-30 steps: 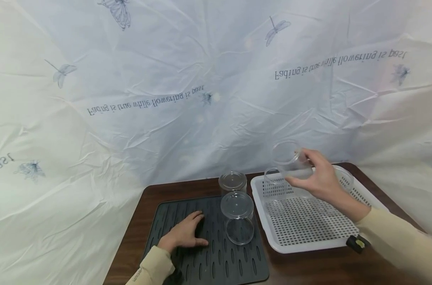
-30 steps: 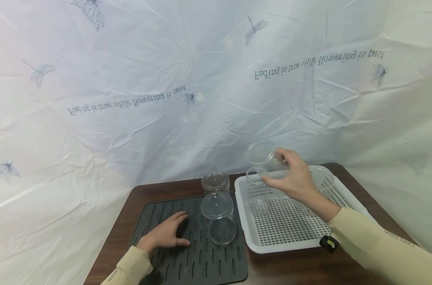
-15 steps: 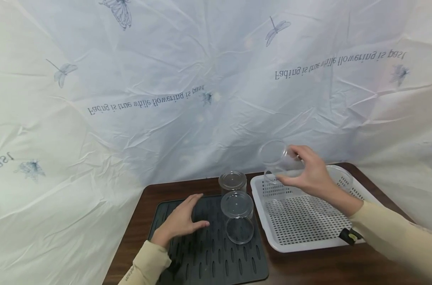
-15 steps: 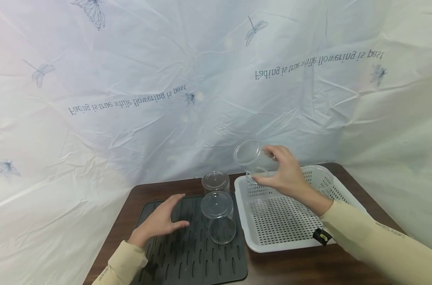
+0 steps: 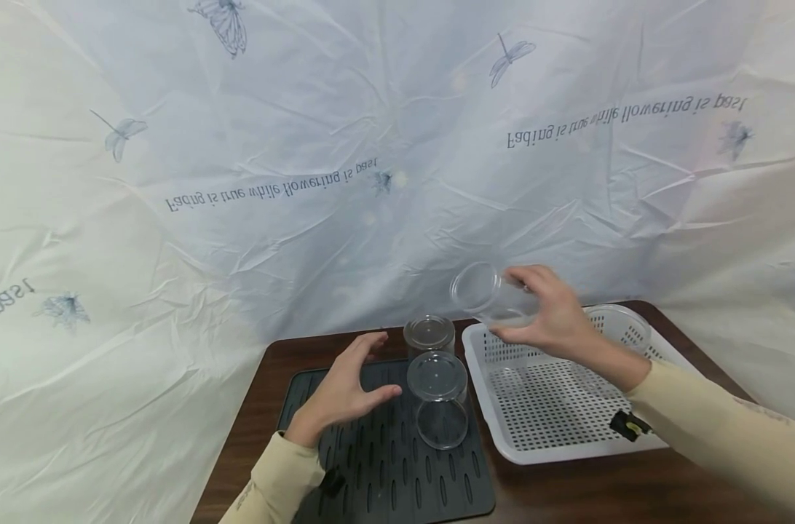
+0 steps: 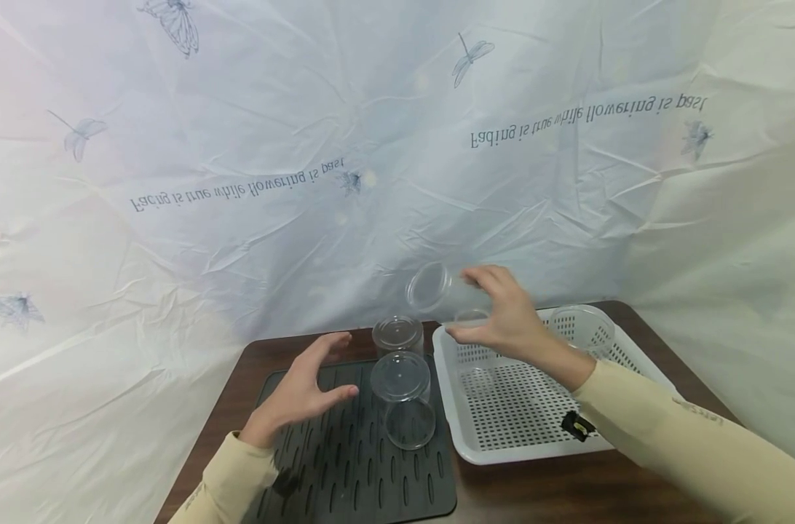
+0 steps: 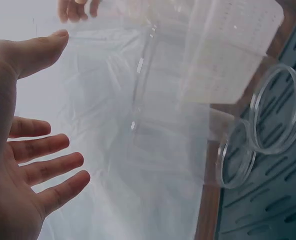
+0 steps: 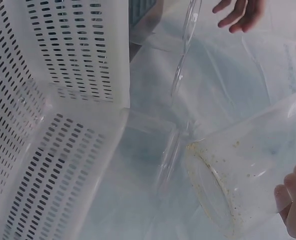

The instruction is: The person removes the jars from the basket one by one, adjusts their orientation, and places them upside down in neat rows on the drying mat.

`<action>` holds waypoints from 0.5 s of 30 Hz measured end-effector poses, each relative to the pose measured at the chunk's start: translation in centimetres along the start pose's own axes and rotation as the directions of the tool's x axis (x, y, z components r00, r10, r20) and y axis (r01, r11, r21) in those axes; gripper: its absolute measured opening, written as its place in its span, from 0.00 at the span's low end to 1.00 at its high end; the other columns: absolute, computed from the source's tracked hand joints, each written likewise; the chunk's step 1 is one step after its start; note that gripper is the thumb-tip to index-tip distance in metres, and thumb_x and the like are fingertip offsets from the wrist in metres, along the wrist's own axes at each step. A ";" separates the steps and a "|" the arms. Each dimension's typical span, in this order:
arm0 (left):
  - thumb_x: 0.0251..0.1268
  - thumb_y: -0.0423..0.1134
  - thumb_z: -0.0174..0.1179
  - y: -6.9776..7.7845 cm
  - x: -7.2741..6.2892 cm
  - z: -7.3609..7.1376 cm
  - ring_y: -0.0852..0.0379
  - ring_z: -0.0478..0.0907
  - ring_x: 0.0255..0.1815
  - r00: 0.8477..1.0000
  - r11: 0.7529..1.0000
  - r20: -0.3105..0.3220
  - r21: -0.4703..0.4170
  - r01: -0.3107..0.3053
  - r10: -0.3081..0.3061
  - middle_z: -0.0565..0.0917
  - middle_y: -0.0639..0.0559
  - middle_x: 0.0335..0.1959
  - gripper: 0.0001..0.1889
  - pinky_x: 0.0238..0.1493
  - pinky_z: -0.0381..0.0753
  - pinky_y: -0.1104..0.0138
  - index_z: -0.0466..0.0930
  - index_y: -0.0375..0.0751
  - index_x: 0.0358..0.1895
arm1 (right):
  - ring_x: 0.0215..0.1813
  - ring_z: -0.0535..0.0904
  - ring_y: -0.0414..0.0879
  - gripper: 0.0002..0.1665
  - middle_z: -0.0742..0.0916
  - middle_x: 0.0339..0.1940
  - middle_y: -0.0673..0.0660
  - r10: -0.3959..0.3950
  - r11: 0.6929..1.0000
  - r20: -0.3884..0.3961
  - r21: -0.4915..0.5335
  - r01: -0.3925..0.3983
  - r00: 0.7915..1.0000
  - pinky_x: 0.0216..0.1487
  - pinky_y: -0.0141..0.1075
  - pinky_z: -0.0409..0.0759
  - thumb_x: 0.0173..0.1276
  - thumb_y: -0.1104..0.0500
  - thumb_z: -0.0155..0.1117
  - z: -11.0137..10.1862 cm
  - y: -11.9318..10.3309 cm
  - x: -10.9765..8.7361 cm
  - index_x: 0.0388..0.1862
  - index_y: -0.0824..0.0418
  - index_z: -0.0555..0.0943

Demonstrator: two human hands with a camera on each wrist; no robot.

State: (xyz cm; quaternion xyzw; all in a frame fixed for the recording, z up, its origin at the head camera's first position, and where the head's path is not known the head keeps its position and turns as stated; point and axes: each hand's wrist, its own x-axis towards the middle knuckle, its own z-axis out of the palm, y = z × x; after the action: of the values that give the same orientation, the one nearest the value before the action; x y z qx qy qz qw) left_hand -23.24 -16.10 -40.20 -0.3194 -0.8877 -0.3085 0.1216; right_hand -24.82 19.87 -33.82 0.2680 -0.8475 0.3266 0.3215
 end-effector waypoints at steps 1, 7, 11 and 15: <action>0.57 0.58 0.69 0.2 0.2 -0.1 0.55 0.69 0.67 1.000 1.000 -0.005 -0.008 -0.006 0.006 0.69 0.53 0.68 0.44 0.62 0.76 0.57 0.59 0.52 0.74 | 0.50 0.75 0.50 0.49 0.82 0.51 0.59 0.000 1.000 0.006 -0.002 0.000 1.000 0.45 0.50 0.78 0.32 0.54 0.87 0.0 -0.1 0.0 0.57 0.64 0.77; 0.56 0.57 0.69 1.0 1.1 -0.3 0.50 0.73 0.64 1.000 1.000 -0.025 -0.021 -0.018 0.018 0.71 0.53 0.65 0.44 0.59 0.78 0.57 0.60 0.48 0.73 | 0.51 0.75 0.52 0.48 0.81 0.51 0.60 -0.041 0.999 0.005 -0.009 0.041 0.999 0.46 0.49 0.78 0.32 0.53 0.86 0.2 -0.7 0.3 0.56 0.65 0.78; 0.55 0.59 0.69 1.4 1.8 -0.5 0.48 0.74 0.61 0.999 1.000 -0.041 -0.019 -0.014 0.013 0.72 0.52 0.63 0.45 0.58 0.78 0.54 0.61 0.46 0.73 | 0.51 0.75 0.52 0.48 0.81 0.51 0.60 -0.067 0.998 0.003 -0.015 0.067 0.998 0.48 0.49 0.79 0.31 0.53 0.87 0.2 -0.9 0.6 0.56 0.66 0.77; 0.55 0.59 0.69 1.9 2.2 -0.7 0.51 0.74 0.62 0.999 0.999 -0.047 -0.032 -0.024 0.022 0.72 0.52 0.64 0.45 0.59 0.77 0.53 0.61 0.47 0.73 | 0.51 0.75 0.52 0.49 0.80 0.52 0.60 -0.078 0.997 0.011 -0.024 0.078 0.997 0.48 0.49 0.79 0.31 0.53 0.87 0.3 -1.1 0.7 0.57 0.64 0.77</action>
State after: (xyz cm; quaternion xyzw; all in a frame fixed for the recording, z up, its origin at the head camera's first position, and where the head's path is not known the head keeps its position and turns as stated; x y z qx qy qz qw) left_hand -23.70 -14.27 -37.83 -0.3241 -0.8758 -0.3288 0.1407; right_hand -24.63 18.77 -33.10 0.2984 -0.8418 0.3022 0.3331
